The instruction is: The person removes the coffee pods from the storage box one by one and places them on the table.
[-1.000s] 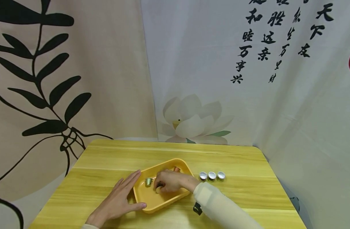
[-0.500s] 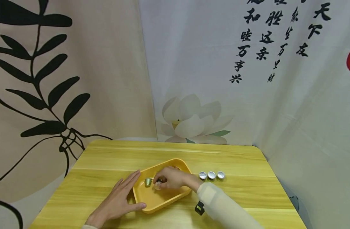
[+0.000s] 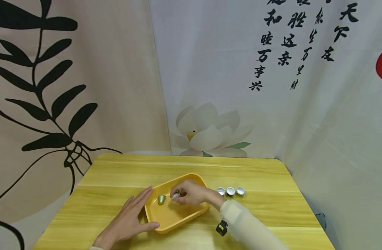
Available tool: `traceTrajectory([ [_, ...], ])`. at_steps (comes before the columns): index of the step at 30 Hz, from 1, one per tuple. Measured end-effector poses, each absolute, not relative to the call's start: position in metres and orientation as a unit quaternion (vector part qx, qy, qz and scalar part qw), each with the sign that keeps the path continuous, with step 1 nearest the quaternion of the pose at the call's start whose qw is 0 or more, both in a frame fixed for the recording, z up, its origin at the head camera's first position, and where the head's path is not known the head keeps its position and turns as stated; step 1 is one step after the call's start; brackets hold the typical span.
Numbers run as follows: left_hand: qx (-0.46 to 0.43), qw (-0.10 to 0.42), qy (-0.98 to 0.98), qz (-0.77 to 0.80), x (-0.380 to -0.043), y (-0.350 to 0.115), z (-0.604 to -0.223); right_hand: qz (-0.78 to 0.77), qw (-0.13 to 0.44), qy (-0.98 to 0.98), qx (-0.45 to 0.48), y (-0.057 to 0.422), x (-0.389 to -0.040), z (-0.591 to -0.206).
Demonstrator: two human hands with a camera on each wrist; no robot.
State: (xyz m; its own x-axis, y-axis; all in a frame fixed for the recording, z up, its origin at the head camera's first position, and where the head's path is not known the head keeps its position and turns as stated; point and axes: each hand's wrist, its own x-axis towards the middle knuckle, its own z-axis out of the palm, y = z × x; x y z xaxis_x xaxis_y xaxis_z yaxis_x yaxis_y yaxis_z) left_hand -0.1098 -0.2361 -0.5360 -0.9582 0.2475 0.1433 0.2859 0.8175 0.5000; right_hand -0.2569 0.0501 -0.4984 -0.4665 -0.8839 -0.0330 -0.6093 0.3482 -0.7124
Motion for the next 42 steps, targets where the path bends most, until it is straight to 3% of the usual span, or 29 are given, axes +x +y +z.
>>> traceTrajectory([
  [42, -0.128, 0.04, -0.955, -0.263, -0.111, -0.236, -0.538, -0.497, 0.283, 0.745, -0.344, 0.076, -0.253, -0.492],
])
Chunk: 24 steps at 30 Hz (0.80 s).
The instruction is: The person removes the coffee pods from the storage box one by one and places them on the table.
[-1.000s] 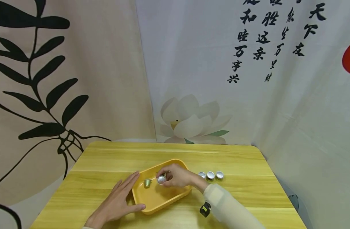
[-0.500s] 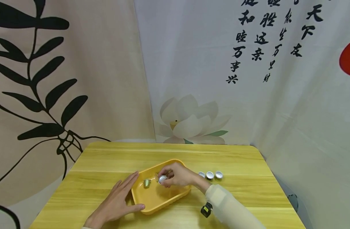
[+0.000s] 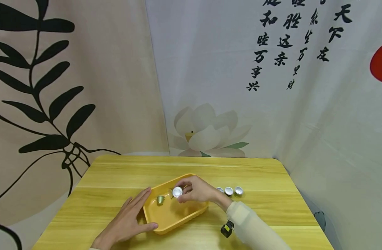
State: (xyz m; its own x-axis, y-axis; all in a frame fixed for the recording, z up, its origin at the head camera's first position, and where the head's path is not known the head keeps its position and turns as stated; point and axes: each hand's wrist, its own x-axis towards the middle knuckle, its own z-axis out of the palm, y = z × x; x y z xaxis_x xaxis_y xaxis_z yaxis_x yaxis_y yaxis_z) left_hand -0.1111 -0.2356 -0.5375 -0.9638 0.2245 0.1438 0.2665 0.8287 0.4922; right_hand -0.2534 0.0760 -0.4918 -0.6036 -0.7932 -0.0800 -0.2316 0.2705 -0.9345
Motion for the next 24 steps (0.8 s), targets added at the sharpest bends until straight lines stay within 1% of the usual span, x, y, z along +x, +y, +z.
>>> traceTrajectory([
  [5, -0.136, 0.05, -0.955, -0.259, -0.111, -0.236, -0.538, -0.49, 0.268, 0.748, -0.359, 0.079, -0.255, -0.492],
  [12, -0.137, 0.047, -0.954, -0.261, -0.112, -0.236, -0.538, -0.473, 0.233, 0.759, -0.382, 0.084, -0.257, -0.492],
  [24, -0.135, 0.044, -0.955, -0.261, -0.112, -0.235, -0.539, -0.496, 0.207, 0.753, -0.38, 0.1, -0.256, -0.486],
])
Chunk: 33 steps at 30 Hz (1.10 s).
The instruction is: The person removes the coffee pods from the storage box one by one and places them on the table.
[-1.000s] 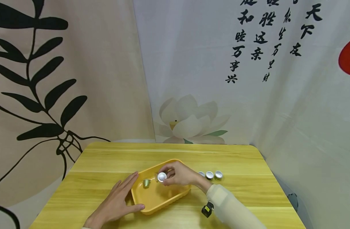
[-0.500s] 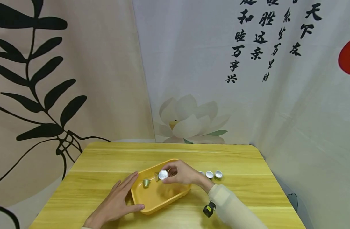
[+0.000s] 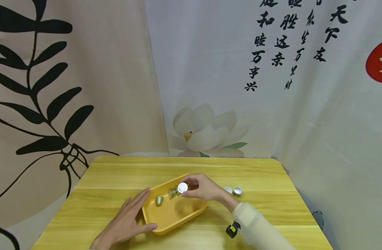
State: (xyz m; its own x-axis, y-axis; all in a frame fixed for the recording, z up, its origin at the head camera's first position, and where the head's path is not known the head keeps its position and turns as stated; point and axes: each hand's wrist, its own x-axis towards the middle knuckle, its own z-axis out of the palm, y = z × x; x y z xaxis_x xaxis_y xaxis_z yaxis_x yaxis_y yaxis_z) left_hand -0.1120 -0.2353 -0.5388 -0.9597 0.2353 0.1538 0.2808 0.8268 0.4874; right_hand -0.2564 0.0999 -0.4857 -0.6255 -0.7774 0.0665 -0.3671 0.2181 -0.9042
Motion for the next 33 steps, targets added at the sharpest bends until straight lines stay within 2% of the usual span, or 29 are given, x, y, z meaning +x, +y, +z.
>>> traceTrajectory([
  [16, -0.14, 0.043, -0.957, -0.251, -0.111, -0.236, -0.535, -0.511, 0.18, 0.755, -0.369, 0.141, -0.256, -0.48],
  [33, -0.145, 0.046, -0.954, -0.257, -0.111, -0.234, -0.537, -0.525, 0.159, 0.78, -0.302, 0.194, -0.253, -0.477],
])
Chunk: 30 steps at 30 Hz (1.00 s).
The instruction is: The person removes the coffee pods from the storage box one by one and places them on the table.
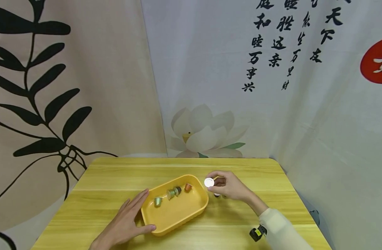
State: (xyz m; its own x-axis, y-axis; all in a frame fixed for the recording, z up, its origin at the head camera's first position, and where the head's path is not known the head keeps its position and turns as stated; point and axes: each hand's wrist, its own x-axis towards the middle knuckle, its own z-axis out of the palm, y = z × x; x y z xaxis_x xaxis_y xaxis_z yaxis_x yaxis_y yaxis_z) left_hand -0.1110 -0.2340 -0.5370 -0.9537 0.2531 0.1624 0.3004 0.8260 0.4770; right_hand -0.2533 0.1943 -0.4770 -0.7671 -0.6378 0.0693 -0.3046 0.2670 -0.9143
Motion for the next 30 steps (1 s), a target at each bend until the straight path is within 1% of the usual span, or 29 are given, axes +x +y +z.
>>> traceTrajectory([
  [17, -0.138, 0.04, -0.956, -0.255, -0.111, -0.233, -0.535, -0.532, 0.122, 0.808, -0.223, 0.268, -0.252, -0.49],
  [30, -0.139, 0.043, -0.955, -0.259, -0.11, -0.233, -0.535, -0.499, 0.087, 0.842, -0.187, 0.307, -0.252, -0.504],
])
